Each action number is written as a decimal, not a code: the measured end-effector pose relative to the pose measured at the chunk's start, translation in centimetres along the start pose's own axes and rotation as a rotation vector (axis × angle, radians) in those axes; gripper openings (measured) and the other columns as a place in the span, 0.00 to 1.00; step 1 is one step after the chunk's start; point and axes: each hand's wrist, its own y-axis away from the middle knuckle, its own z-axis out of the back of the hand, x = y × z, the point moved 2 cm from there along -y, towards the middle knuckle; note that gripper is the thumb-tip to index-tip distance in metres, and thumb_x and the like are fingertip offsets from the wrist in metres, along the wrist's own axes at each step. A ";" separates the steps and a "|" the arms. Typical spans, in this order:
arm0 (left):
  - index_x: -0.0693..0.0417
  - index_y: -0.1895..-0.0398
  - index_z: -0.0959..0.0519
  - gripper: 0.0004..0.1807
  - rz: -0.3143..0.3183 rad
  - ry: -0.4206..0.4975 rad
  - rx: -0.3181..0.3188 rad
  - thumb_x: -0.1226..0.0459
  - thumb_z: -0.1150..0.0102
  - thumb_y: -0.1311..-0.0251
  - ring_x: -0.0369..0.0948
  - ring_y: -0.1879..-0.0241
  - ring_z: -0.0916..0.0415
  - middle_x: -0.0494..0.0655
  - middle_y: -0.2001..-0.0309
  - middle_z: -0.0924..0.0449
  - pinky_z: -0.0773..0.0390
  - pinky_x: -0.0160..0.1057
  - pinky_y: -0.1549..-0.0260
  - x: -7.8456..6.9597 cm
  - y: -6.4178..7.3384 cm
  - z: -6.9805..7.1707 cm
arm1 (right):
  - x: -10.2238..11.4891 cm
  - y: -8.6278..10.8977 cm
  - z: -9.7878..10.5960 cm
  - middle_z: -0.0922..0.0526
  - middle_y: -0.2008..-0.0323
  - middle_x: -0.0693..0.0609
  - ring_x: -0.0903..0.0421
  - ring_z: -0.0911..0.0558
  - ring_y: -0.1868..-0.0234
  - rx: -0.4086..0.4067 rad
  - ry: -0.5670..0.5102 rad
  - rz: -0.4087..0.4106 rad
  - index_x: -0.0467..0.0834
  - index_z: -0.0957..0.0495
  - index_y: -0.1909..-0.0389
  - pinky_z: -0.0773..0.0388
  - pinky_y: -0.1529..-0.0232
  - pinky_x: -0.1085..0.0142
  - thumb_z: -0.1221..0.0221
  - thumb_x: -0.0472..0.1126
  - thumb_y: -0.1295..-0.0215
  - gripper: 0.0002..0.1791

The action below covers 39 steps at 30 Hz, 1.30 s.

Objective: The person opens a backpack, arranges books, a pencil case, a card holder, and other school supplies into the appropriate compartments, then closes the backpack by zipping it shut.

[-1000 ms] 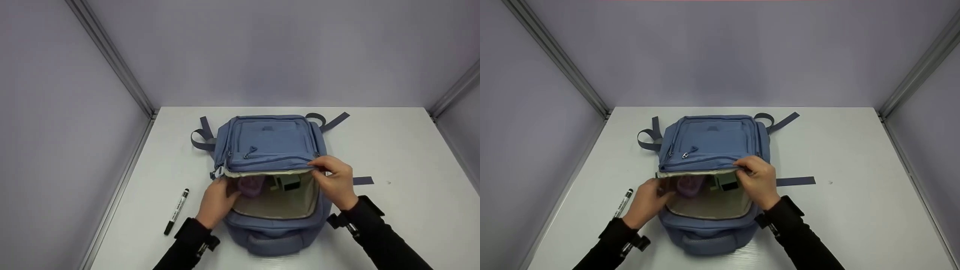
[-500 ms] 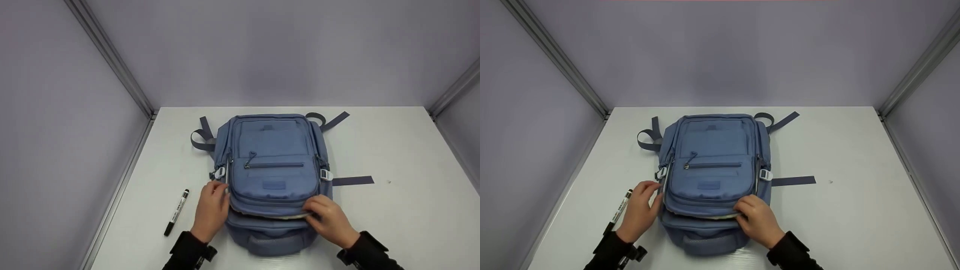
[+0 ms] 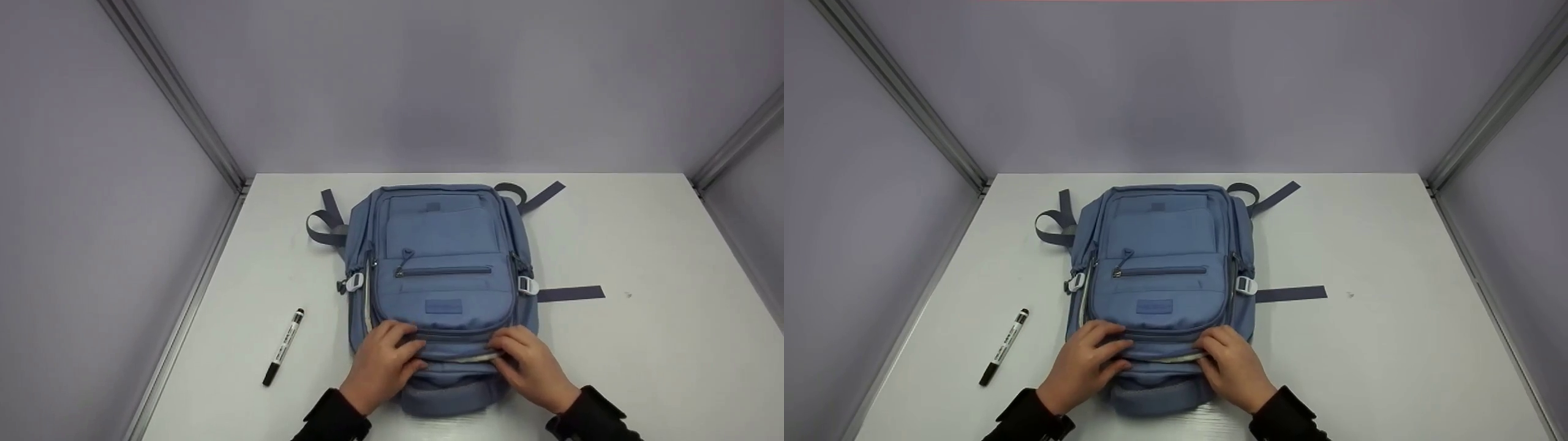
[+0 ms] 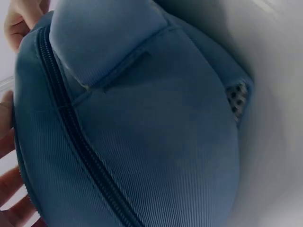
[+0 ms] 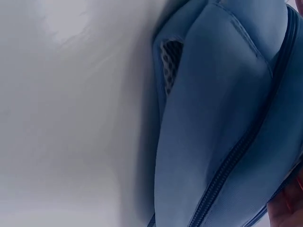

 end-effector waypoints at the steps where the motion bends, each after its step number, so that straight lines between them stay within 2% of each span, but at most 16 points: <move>1: 0.42 0.59 0.14 0.12 -0.007 -0.006 -0.005 0.52 0.30 0.45 0.40 0.52 0.23 0.44 0.51 0.19 0.21 0.39 0.52 0.0 0.0 0.0 | -0.2 -0.2 0.3 0.18 0.59 0.53 0.60 0.22 0.58 -0.005 -0.038 -0.002 0.43 0.19 0.57 0.30 0.52 0.77 0.28 0.26 0.57 0.23; 3: 0.42 0.61 0.14 0.11 -0.015 -0.024 -0.018 0.55 0.27 0.48 0.40 0.53 0.23 0.43 0.51 0.18 0.21 0.37 0.54 0.0 0.2 0.0 | -0.8 -0.8 1.0 0.17 0.59 0.50 0.60 0.21 0.57 -0.041 -0.102 -0.017 0.39 0.19 0.53 0.30 0.51 0.79 0.29 0.26 0.55 0.24; 5: 0.42 0.63 0.14 0.09 -0.022 -0.041 -0.040 0.58 0.26 0.49 0.39 0.55 0.23 0.42 0.53 0.18 0.21 0.34 0.56 0.0 0.3 -0.1 | -1.8 -2.0 1.8 0.16 0.60 0.46 0.57 0.19 0.58 -0.113 -0.102 -0.063 0.35 0.20 0.52 0.28 0.50 0.80 0.31 0.26 0.53 0.23; 7: 0.42 0.64 0.15 0.09 -0.025 -0.053 -0.060 0.60 0.26 0.49 0.37 0.55 0.23 0.41 0.54 0.18 0.21 0.32 0.57 0.0 0.4 -0.1 | -3.4 -3.4 2.7 0.16 0.61 0.41 0.51 0.18 0.59 -0.167 -0.045 -0.170 0.31 0.20 0.54 0.24 0.51 0.74 0.33 0.26 0.50 0.20; 8: 0.42 0.64 0.15 0.08 -0.025 -0.055 -0.069 0.61 0.27 0.48 0.37 0.55 0.23 0.41 0.55 0.18 0.21 0.31 0.57 0.0 0.5 -0.2 | -4.3 -4.1 3.1 0.16 0.60 0.39 0.47 0.17 0.58 -0.167 -0.007 -0.246 0.30 0.21 0.54 0.22 0.51 0.69 0.34 0.26 0.48 0.18; 11: 0.42 0.65 0.16 0.08 -0.024 -0.053 -0.093 0.63 0.28 0.47 0.36 0.55 0.23 0.40 0.57 0.18 0.21 0.29 0.59 -0.1 0.4 -0.2 | -6.9 -6.1 4.0 0.17 0.57 0.32 0.38 0.19 0.54 -0.059 0.090 -0.465 0.28 0.22 0.51 0.22 0.49 0.53 0.37 0.31 0.40 0.17; 14: 0.43 0.65 0.16 0.08 -0.021 -0.048 -0.103 0.64 0.28 0.47 0.36 0.55 0.22 0.40 0.57 0.18 0.21 0.29 0.60 -0.1 0.4 -0.2 | -9.0 -7.2 4.2 0.20 0.53 0.28 0.31 0.22 0.50 0.102 0.143 -0.571 0.26 0.24 0.48 0.27 0.48 0.42 0.39 0.34 0.36 0.19; 16: 0.43 0.65 0.16 0.08 -0.019 -0.046 -0.104 0.63 0.28 0.48 0.36 0.55 0.22 0.40 0.57 0.18 0.21 0.29 0.61 -0.2 0.4 -0.2 | -9.9 -7.4 4.1 0.20 0.53 0.26 0.29 0.23 0.50 0.171 0.178 -0.580 0.25 0.23 0.48 0.27 0.48 0.40 0.39 0.34 0.36 0.19; 18: 0.43 0.66 0.16 0.08 -0.019 -0.048 -0.104 0.63 0.27 0.48 0.36 0.55 0.22 0.40 0.58 0.18 0.20 0.29 0.61 -0.2 0.4 -0.2 | -10.6 -7.5 3.8 0.20 0.56 0.26 0.28 0.22 0.53 0.206 0.218 -0.571 0.26 0.21 0.51 0.26 0.51 0.40 0.39 0.35 0.37 0.18; 22: 0.43 0.67 0.15 0.08 -0.019 -0.053 -0.104 0.62 0.26 0.50 0.36 0.56 0.21 0.40 0.59 0.18 0.20 0.29 0.63 -0.3 0.6 -0.3 | -11.5 -7.5 3.2 0.19 0.63 0.28 0.31 0.22 0.61 0.187 0.276 -0.569 0.28 0.18 0.60 0.26 0.58 0.42 0.39 0.33 0.39 0.11; 26: 0.42 0.67 0.15 0.09 -0.023 -0.068 -0.123 0.62 0.25 0.50 0.35 0.59 0.21 0.40 0.61 0.18 0.20 0.29 0.64 -0.4 0.7 -0.5 | -12.0 -7.4 3.0 0.19 0.69 0.33 0.35 0.22 0.66 0.147 0.312 -0.563 0.31 0.19 0.68 0.27 0.63 0.44 0.40 0.32 0.40 0.06; 32: 0.43 0.68 0.15 0.07 -0.027 -0.118 -0.167 0.64 0.26 0.49 0.33 0.69 0.24 0.38 0.70 0.19 0.23 0.28 0.70 -0.5 1.0 -1.2 | -11.1 -7.2 3.5 0.17 0.72 0.37 0.39 0.21 0.69 0.133 0.322 -0.502 0.32 0.20 0.69 0.27 0.66 0.46 0.39 0.32 0.38 0.05; 39: 0.45 0.71 0.15 0.07 -0.013 -0.152 -0.183 0.65 0.26 0.52 0.32 0.72 0.23 0.37 0.73 0.19 0.22 0.28 0.74 -0.7 1.1 -1.5 | -8.9 -6.4 3.9 0.16 0.74 0.40 0.41 0.20 0.69 0.174 0.354 -0.469 0.34 0.20 0.71 0.25 0.65 0.47 0.38 0.31 0.41 0.03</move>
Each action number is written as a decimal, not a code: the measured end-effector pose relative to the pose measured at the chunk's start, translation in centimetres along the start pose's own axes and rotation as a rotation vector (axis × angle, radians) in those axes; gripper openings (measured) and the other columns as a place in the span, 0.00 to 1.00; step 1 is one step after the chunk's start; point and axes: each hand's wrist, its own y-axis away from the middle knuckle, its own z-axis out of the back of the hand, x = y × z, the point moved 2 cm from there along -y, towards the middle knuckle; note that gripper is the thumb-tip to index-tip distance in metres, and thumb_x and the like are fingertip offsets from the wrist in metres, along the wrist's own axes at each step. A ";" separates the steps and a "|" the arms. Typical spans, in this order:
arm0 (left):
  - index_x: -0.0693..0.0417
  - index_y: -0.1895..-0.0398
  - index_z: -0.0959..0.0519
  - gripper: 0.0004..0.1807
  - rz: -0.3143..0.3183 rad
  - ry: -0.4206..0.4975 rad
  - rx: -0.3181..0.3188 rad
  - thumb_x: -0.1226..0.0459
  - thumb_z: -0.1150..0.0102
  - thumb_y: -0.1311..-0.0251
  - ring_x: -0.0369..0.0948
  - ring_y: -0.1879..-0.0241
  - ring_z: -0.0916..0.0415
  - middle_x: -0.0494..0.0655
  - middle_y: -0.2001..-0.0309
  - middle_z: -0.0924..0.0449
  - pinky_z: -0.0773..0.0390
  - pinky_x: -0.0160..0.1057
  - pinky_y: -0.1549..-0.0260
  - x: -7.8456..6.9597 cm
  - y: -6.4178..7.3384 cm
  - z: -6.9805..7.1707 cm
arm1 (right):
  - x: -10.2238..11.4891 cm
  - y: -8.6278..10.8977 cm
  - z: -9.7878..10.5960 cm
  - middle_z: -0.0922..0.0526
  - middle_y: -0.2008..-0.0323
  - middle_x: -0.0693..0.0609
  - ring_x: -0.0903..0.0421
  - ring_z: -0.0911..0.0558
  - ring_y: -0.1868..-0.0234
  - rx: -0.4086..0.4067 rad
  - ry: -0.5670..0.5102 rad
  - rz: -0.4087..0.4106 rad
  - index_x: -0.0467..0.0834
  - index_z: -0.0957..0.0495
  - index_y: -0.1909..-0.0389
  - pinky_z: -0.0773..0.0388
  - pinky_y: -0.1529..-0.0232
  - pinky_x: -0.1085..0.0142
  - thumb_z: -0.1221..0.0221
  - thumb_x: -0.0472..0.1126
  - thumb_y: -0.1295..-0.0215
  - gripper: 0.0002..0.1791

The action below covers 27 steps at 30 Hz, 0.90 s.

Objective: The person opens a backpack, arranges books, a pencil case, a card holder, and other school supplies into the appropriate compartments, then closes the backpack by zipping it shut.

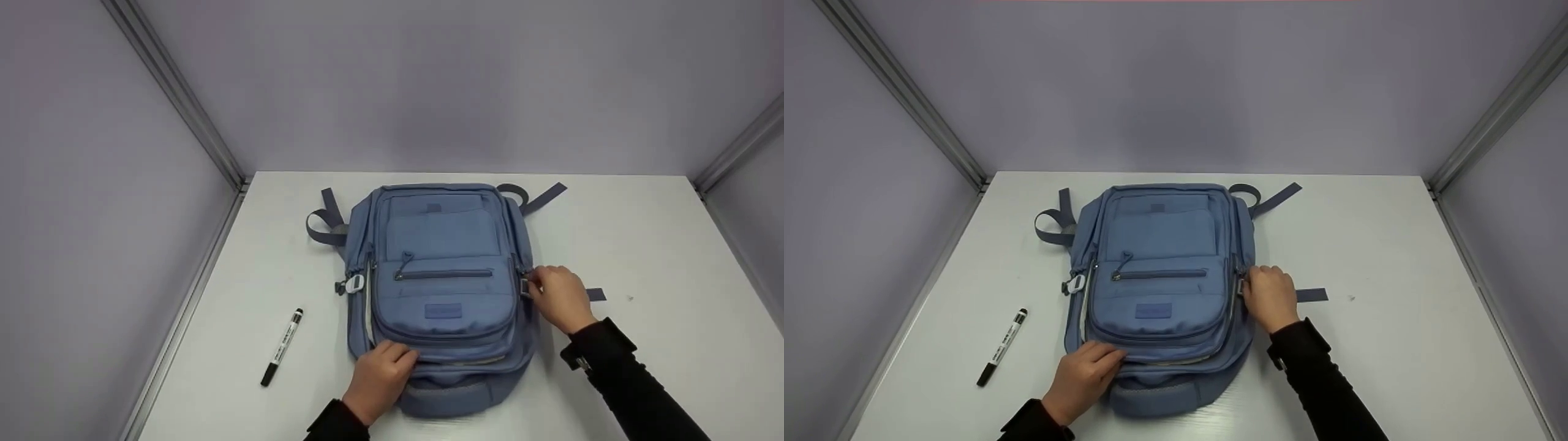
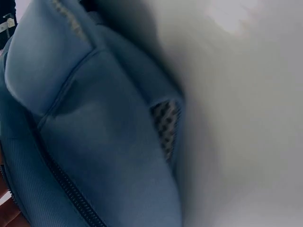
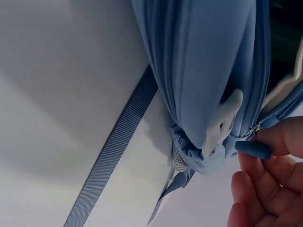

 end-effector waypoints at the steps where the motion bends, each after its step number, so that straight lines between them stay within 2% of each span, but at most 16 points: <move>1: 0.45 0.71 0.15 0.07 0.000 0.000 -0.002 0.65 0.26 0.52 0.33 0.72 0.23 0.37 0.73 0.20 0.22 0.28 0.74 0.0 0.0 0.0 | 0.2 0.5 0.0 0.16 0.74 0.41 0.41 0.20 0.70 0.004 0.005 0.001 0.35 0.20 0.71 0.25 0.64 0.48 0.37 0.31 0.41 0.03; 6: 0.45 0.71 0.15 0.07 0.000 0.003 -0.007 0.65 0.26 0.52 0.33 0.72 0.23 0.38 0.73 0.20 0.22 0.29 0.74 -0.1 0.1 -0.1 | 1.1 3.5 0.3 0.19 0.78 0.46 0.49 0.22 0.73 0.021 -0.003 -0.006 0.39 0.22 0.75 0.27 0.68 0.54 0.35 0.31 0.45 0.05; 11: 0.45 0.71 0.15 0.07 0.001 0.007 -0.015 0.65 0.26 0.53 0.33 0.72 0.23 0.38 0.73 0.20 0.22 0.29 0.74 -0.1 0.1 -0.2 | 2.4 6.3 1.0 0.22 0.79 0.51 0.57 0.27 0.73 0.086 -0.028 -0.044 0.42 0.22 0.76 0.31 0.69 0.60 0.35 0.31 0.44 0.06; 19: 0.45 0.70 0.14 0.09 -0.009 0.006 -0.021 0.66 0.24 0.55 0.33 0.71 0.22 0.38 0.72 0.19 0.21 0.29 0.73 0.0 0.3 -0.3 | 5.7 8.8 1.8 0.25 0.78 0.54 0.60 0.31 0.73 0.200 -0.071 -0.134 0.44 0.23 0.75 0.33 0.70 0.66 0.37 0.33 0.41 0.07; 22: 0.45 0.70 0.14 0.10 -0.013 0.001 -0.030 0.66 0.23 0.57 0.33 0.71 0.22 0.38 0.72 0.19 0.21 0.29 0.73 0.0 0.4 -0.4 | 7.1 9.2 1.7 0.27 0.78 0.55 0.61 0.32 0.73 0.179 -0.088 -0.118 0.45 0.25 0.76 0.34 0.70 0.67 0.37 0.32 0.40 0.09; 27: 0.45 0.69 0.13 0.10 -0.006 -0.012 -0.050 0.65 0.24 0.57 0.32 0.71 0.22 0.37 0.72 0.18 0.21 0.29 0.72 -0.2 0.5 -0.5 | 8.1 9.0 1.7 0.30 0.80 0.57 0.62 0.33 0.74 0.070 -0.103 -0.047 0.46 0.27 0.78 0.35 0.71 0.67 0.36 0.30 0.44 0.12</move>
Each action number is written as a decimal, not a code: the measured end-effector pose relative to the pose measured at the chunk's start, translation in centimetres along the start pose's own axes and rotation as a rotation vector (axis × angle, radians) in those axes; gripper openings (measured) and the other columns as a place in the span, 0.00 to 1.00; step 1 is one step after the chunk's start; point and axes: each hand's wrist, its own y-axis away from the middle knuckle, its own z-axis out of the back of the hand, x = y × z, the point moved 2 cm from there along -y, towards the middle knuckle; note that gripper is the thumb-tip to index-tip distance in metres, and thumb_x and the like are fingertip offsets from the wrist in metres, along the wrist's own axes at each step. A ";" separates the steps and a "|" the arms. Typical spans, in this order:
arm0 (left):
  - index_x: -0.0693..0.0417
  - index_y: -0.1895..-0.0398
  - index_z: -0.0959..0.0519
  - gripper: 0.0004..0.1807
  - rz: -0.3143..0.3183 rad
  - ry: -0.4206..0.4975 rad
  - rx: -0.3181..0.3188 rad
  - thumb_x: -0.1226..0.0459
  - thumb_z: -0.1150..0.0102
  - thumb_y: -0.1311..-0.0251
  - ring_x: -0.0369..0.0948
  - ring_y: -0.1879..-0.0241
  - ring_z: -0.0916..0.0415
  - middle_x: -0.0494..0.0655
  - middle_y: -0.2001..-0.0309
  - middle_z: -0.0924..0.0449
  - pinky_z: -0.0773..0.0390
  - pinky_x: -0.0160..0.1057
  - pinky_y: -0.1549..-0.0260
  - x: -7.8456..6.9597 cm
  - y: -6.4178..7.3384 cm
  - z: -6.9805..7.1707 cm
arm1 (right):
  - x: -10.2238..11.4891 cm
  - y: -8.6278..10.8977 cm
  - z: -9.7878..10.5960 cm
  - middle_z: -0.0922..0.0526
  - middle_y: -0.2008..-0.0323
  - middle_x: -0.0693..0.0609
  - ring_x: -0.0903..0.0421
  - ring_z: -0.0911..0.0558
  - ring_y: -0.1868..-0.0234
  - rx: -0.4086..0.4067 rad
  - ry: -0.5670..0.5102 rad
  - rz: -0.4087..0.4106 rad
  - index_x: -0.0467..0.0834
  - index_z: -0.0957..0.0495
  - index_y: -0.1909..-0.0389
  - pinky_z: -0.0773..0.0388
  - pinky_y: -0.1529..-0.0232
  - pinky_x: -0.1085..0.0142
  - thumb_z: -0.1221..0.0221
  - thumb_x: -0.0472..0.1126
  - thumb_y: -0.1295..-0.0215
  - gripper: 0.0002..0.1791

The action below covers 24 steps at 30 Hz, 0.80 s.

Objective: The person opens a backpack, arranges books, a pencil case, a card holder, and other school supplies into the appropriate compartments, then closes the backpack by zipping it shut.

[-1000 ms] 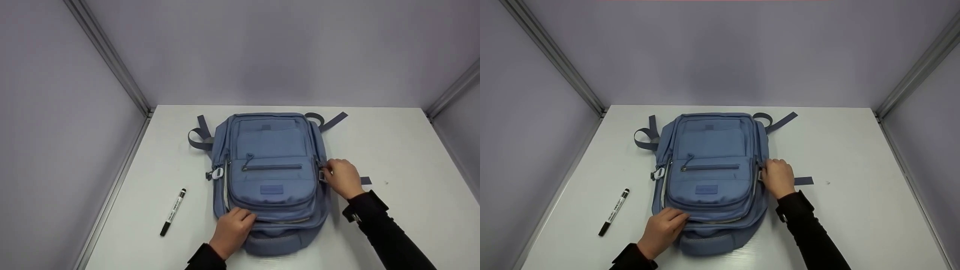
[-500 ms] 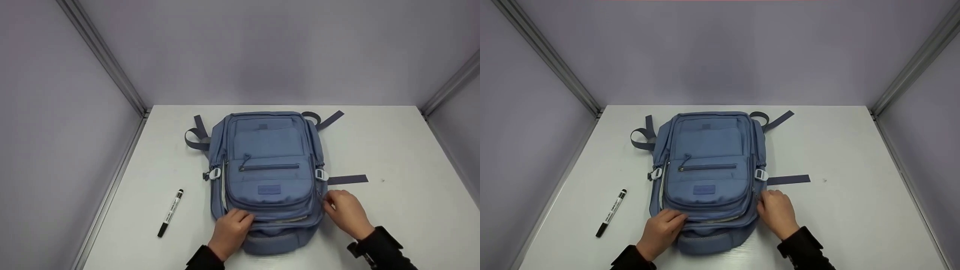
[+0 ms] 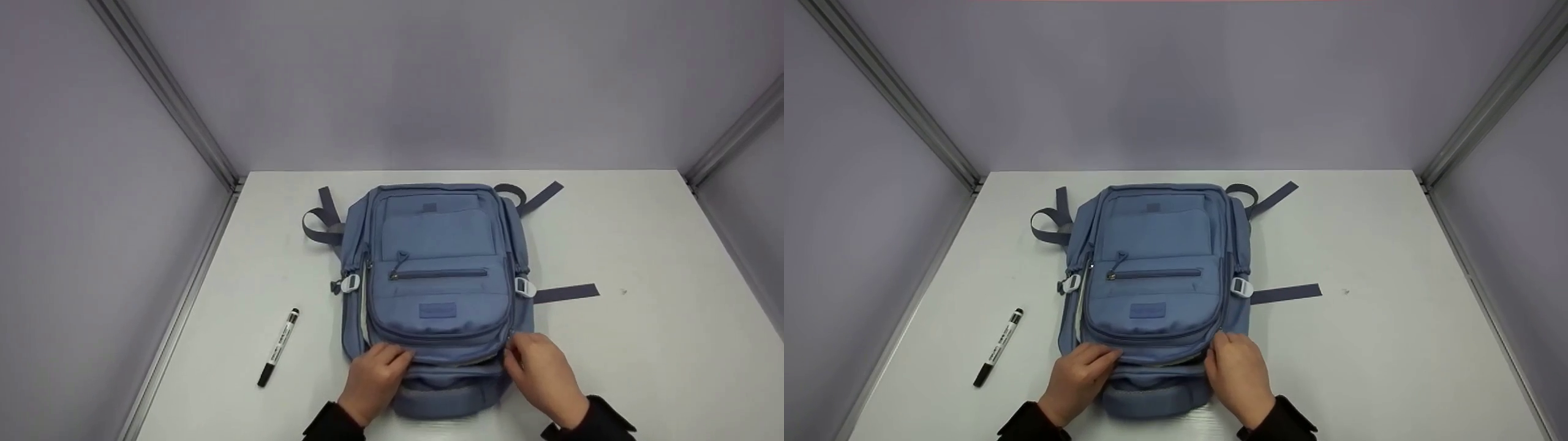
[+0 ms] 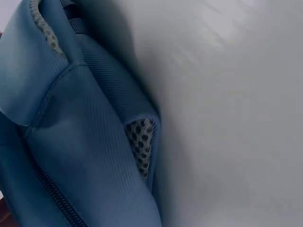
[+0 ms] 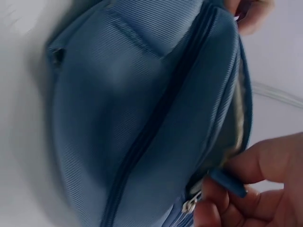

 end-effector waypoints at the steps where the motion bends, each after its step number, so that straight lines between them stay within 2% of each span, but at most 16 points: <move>1: 0.46 0.69 0.13 0.10 0.000 0.003 -0.003 0.66 0.24 0.56 0.32 0.71 0.22 0.37 0.72 0.18 0.21 0.28 0.72 0.0 0.1 0.0 | 0.0 -0.1 0.0 0.29 0.80 0.57 0.63 0.32 0.74 -0.004 -0.004 -0.003 0.46 0.27 0.78 0.34 0.71 0.67 0.36 0.30 0.44 0.12; 5: 0.46 0.65 0.12 0.11 -0.009 0.035 0.001 0.63 0.24 0.54 0.32 0.68 0.21 0.37 0.69 0.17 0.20 0.28 0.69 0.1 0.3 0.1 | -0.6 -0.6 0.3 0.27 0.79 0.55 0.62 0.32 0.74 0.069 -0.045 -0.075 0.46 0.26 0.78 0.34 0.70 0.68 0.38 0.31 0.43 0.10; 9: 0.45 0.59 0.13 0.17 -0.043 0.091 0.038 0.52 0.24 0.52 0.34 0.64 0.21 0.38 0.65 0.17 0.20 0.31 0.64 0.3 0.8 0.3 | -1.8 -0.8 1.0 0.25 0.78 0.53 0.61 0.31 0.75 0.132 -0.108 -0.164 0.45 0.24 0.76 0.34 0.72 0.69 0.41 0.32 0.40 0.07; 12: 0.43 0.59 0.13 0.16 -0.071 0.087 0.053 0.53 0.24 0.52 0.34 0.64 0.21 0.38 0.64 0.17 0.20 0.31 0.64 0.2 1.0 0.3 | -2.3 -0.7 1.5 0.25 0.78 0.53 0.62 0.31 0.76 0.146 -0.130 -0.192 0.45 0.24 0.76 0.34 0.73 0.70 0.42 0.32 0.40 0.07; 16: 0.43 0.64 0.12 0.11 -0.076 0.025 0.037 0.63 0.25 0.53 0.33 0.69 0.21 0.37 0.69 0.16 0.20 0.30 0.71 -0.2 0.7 -0.2 | -1.8 -0.1 1.3 0.25 0.77 0.55 0.63 0.31 0.75 0.151 -0.093 -0.155 0.46 0.24 0.76 0.33 0.71 0.70 0.41 0.32 0.40 0.08; 21: 0.45 0.68 0.12 0.09 -0.075 -0.016 0.018 0.65 0.26 0.55 0.33 0.75 0.23 0.37 0.72 0.16 0.22 0.30 0.77 -0.7 -0.1 -0.8 | 0.2 1.3 0.2 0.29 0.79 0.59 0.66 0.34 0.75 0.150 -0.089 -0.074 0.49 0.26 0.78 0.36 0.71 0.70 0.39 0.31 0.42 0.12; 24: 0.46 0.68 0.12 0.10 -0.079 -0.022 0.016 0.66 0.26 0.56 0.33 0.76 0.23 0.37 0.73 0.16 0.22 0.30 0.77 -1.0 -0.6 -1.1 | 1.4 2.0 -0.2 0.32 0.80 0.60 0.68 0.36 0.76 0.109 -0.099 -0.040 0.50 0.27 0.78 0.37 0.71 0.71 0.38 0.31 0.43 0.13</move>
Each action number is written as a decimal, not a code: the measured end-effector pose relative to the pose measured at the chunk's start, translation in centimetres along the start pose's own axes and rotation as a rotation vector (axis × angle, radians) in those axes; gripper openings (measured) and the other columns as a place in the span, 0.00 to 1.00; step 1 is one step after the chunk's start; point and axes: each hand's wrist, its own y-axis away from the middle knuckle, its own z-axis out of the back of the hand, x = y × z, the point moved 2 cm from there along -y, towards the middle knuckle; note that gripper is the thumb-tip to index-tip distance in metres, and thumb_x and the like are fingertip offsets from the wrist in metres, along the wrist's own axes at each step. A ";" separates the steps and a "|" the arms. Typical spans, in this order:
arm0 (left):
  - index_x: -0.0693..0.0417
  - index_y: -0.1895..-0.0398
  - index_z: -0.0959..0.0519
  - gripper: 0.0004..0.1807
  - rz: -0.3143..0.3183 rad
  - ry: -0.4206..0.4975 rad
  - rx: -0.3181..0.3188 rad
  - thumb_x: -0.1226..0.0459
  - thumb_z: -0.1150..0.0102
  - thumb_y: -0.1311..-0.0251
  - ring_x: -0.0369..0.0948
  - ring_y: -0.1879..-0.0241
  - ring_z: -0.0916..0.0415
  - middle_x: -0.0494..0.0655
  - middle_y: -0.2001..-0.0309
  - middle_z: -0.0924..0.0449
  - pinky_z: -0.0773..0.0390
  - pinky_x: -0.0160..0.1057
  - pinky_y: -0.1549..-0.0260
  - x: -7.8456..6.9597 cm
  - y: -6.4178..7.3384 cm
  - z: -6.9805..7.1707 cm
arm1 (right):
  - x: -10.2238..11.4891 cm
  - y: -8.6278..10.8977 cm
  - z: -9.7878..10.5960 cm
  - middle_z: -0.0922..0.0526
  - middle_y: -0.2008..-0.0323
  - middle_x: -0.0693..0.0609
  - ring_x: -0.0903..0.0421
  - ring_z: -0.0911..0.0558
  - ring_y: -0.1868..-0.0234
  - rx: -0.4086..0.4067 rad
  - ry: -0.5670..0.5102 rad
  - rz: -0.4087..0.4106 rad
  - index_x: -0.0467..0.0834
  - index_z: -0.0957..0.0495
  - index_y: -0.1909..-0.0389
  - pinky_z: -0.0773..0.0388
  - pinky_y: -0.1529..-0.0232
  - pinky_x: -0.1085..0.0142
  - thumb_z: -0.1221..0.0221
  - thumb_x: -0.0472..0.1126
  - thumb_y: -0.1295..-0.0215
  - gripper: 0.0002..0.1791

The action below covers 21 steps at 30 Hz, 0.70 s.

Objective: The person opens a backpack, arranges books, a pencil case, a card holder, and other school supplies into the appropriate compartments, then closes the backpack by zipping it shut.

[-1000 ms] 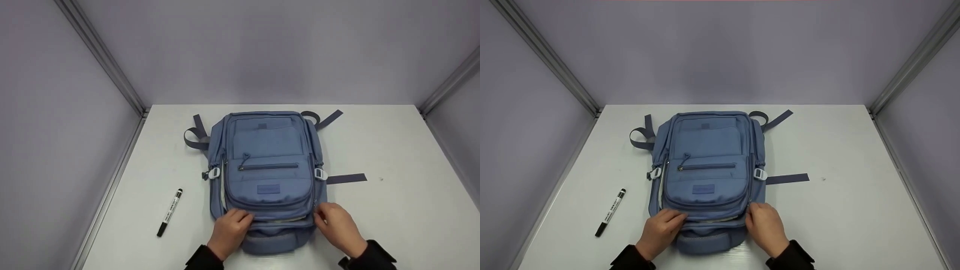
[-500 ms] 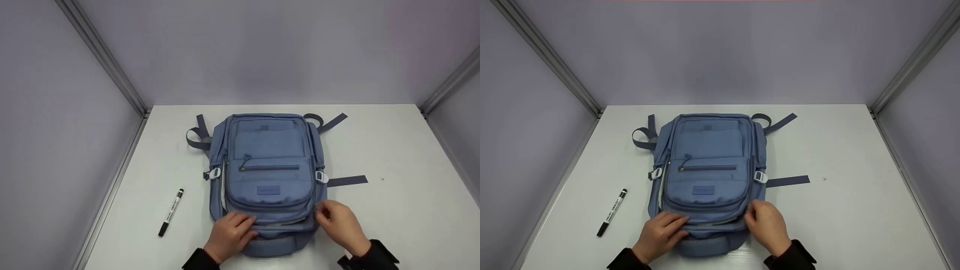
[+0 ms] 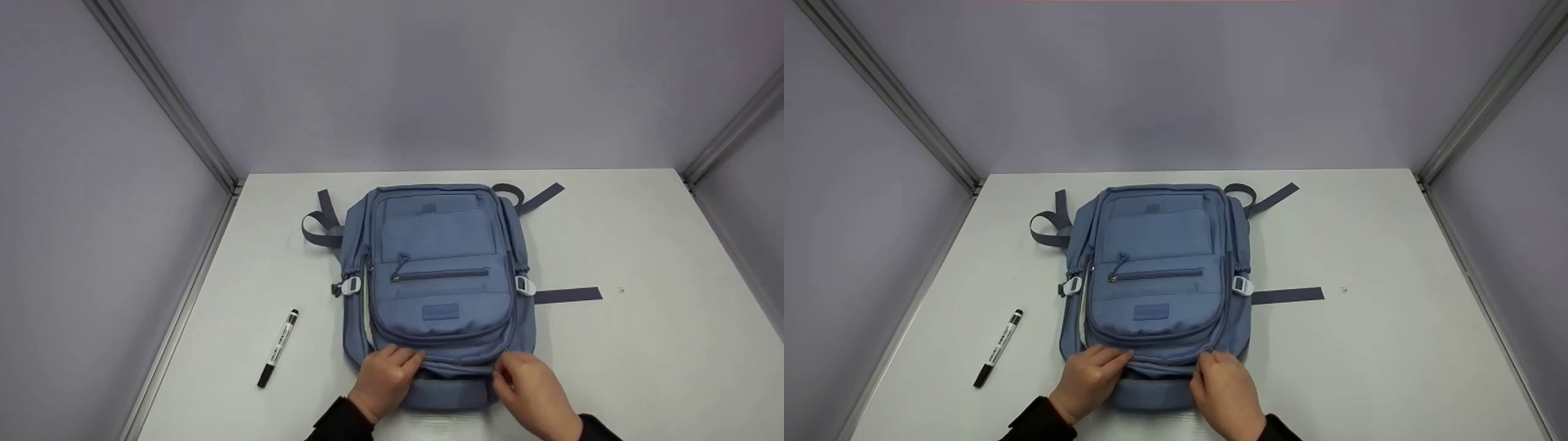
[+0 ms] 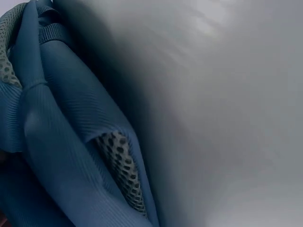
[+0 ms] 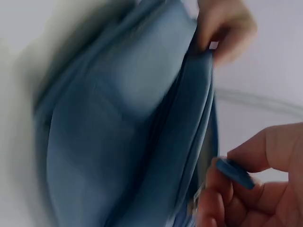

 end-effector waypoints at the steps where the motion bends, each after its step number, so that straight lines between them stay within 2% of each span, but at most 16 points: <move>1: 0.46 0.68 0.11 0.10 0.000 0.001 -0.003 0.66 0.25 0.57 0.33 0.76 0.23 0.37 0.73 0.16 0.22 0.30 0.77 0.0 -0.1 0.0 | 0.3 0.2 -0.2 0.32 0.80 0.61 0.68 0.36 0.76 -0.022 0.003 0.006 0.50 0.27 0.78 0.37 0.71 0.70 0.37 0.31 0.43 0.13; 6: 0.46 0.69 0.11 0.11 0.009 -0.003 -0.013 0.66 0.24 0.59 0.33 0.77 0.24 0.37 0.74 0.17 0.22 0.30 0.78 -0.1 -0.4 -0.1 | 1.8 0.6 -1.1 0.33 0.80 0.60 0.66 0.36 0.76 -0.130 0.038 0.027 0.49 0.29 0.79 0.37 0.72 0.69 0.36 0.30 0.45 0.14; 14: 0.46 0.70 0.11 0.10 0.009 -0.013 -0.023 0.66 0.25 0.58 0.33 0.77 0.24 0.38 0.74 0.17 0.22 0.30 0.78 0.0 -0.3 -0.3 | 3.9 -0.1 -3.1 0.33 0.81 0.60 0.63 0.33 0.77 -0.162 0.035 0.091 0.49 0.29 0.78 0.36 0.72 0.67 0.36 0.31 0.42 0.14; 18: 0.45 0.70 0.12 0.09 -0.004 0.025 -0.013 0.66 0.25 0.56 0.33 0.75 0.23 0.37 0.73 0.17 0.22 0.30 0.75 0.2 -0.2 -0.2 | 3.1 -0.9 -2.7 0.31 0.80 0.60 0.66 0.33 0.77 -0.067 -0.031 0.075 0.49 0.28 0.78 0.36 0.72 0.69 0.36 0.32 0.41 0.13; 21: 0.44 0.68 0.13 0.11 0.005 0.081 0.042 0.65 0.24 0.57 0.33 0.72 0.23 0.37 0.71 0.17 0.22 0.30 0.72 0.4 -0.2 0.4 | 1.6 -1.2 -1.6 0.27 0.78 0.60 0.70 0.32 0.76 0.054 -0.131 0.071 0.49 0.24 0.75 0.34 0.72 0.71 0.37 0.35 0.37 0.09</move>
